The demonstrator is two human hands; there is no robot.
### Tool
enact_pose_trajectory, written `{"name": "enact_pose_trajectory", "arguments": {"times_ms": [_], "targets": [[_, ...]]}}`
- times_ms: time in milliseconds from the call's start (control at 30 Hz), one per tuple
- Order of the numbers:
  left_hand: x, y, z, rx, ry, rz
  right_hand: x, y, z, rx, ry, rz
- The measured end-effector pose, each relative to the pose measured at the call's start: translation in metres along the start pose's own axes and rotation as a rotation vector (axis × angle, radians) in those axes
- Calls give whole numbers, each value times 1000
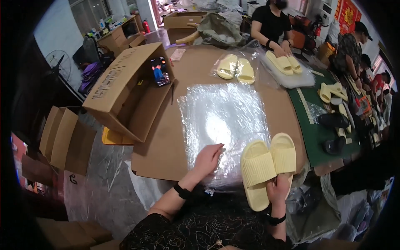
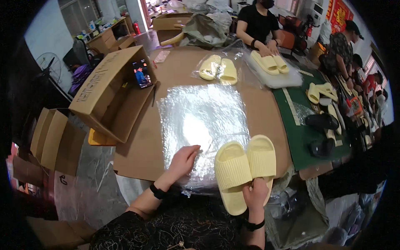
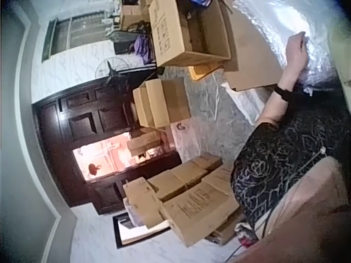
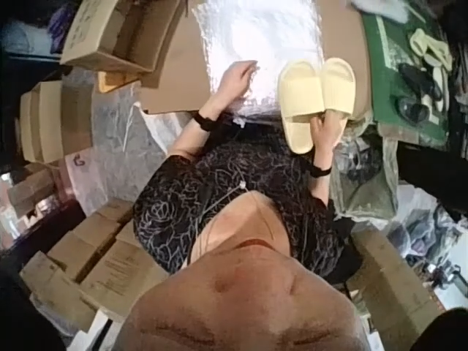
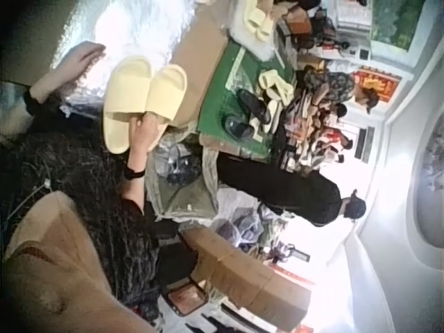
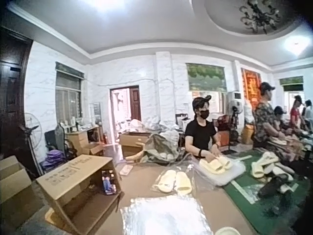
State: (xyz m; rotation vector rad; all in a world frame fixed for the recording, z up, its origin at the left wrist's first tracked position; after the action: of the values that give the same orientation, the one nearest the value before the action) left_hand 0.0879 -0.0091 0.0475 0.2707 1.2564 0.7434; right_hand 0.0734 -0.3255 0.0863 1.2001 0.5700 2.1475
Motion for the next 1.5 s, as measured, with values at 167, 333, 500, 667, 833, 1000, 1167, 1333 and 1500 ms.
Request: {"name": "enact_pose_trajectory", "arguments": {"times_ms": [167,333,500,667,833,1000,1167,1333,1500], "targets": [[-10,-6,-1,147,22,-37,14,-24,6,79,88,-138],[-38,-17,-15,410,-105,181,20,-41,14,107,50,-131],[-29,-19,-20,313,-171,215,21,-49,19,117,53,-115],[-9,-14,-11,250,107,-123,9,-32,14,129,-22,-137],[12,-8,-6,176,270,-366,10,4,10,46,55,-130],[11,-10,2,141,223,-348,76,13,23,149,288,27],[0,-15,11,279,344,-303,59,-41,-3,589,118,111],[4,-20,13,382,319,-471,68,-57,-19,672,253,103],[-48,-12,12,470,-81,-106,45,-48,-2,529,137,-54]]}}
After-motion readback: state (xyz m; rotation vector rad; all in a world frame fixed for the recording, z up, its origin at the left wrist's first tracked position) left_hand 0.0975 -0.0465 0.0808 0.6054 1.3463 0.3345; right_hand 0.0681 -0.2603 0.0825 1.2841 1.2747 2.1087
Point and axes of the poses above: each hand's wrist, its own z-axis towards the middle knuckle, its own y-axis out of the back of the hand, x = y × z, the point moved 10 cm from there along z, towards the middle knuckle, and after that the axes turned 6 degrees about -x, right-handed, at the moved point
